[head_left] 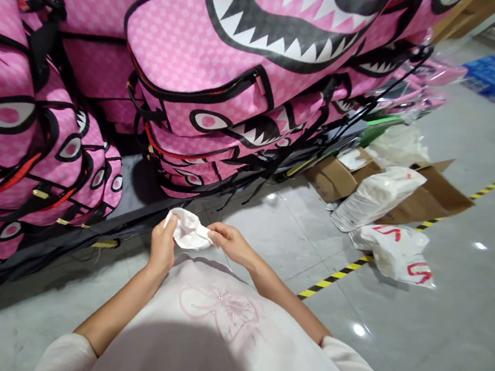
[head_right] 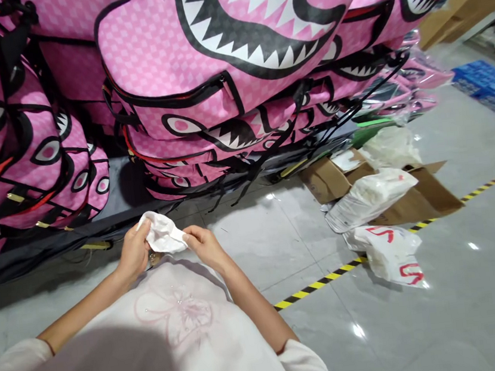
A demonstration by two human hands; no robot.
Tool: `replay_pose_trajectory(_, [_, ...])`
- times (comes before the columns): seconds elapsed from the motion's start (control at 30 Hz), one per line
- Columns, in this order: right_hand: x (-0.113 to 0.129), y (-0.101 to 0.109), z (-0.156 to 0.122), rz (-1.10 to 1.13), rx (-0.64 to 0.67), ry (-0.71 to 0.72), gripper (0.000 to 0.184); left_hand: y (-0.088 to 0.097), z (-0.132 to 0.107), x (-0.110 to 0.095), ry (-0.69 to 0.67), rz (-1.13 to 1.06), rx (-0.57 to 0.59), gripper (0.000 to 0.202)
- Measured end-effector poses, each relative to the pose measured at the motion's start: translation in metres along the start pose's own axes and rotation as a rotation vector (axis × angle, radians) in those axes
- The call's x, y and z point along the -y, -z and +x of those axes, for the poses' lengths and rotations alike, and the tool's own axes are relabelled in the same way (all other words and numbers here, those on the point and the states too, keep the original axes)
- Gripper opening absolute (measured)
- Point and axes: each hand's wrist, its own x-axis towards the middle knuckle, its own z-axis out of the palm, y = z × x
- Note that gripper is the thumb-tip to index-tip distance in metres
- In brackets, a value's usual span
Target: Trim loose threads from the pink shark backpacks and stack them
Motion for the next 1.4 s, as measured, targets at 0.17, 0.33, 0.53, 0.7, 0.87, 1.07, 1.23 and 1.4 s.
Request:
replay_pose_trajectory(0.17, [-0.006,-0.022,0.002,-0.018,-0.038,0.197,0.067,-0.008,-0.011,-0.003,-0.220,0.386,0.086,0.040])
replay_pose_trajectory(0.33, [-0.006,-0.026,0.008,0.105,-0.263,0.059,0.036,-0.008,-0.008,-0.009,-0.309,0.471,0.052,0.036])
replay_pose_trajectory(0.53, [-0.006,-0.013,0.008,0.379,-0.366,0.017,0.045,0.013,0.007,-0.002,-0.256,0.578,0.055,0.032])
replay_pose_trajectory(0.7, [-0.005,-0.018,0.006,0.357,-0.411,0.036,0.044,0.010,0.000,-0.013,-0.549,0.791,0.080,0.065])
replay_pose_trajectory(0.87, [0.008,-0.021,0.001,0.329,-0.271,-0.014,0.043,-0.017,-0.012,-0.010,-0.368,0.619,0.624,0.101])
replay_pose_trajectory(1.07, [0.013,-0.001,0.001,0.035,-0.458,0.166,0.039,-0.024,-0.015,0.008,-0.015,0.742,0.776,0.027])
replay_pose_trajectory(1.23, [-0.012,0.004,0.006,-0.373,-0.521,0.303,0.025,-0.021,-0.015,-0.003,0.136,0.748,0.846,0.040])
replay_pose_trajectory(1.4, [-0.029,-0.001,0.015,-0.398,-0.516,0.336,0.022,-0.025,-0.020,-0.005,0.278,0.592,0.793,0.051])
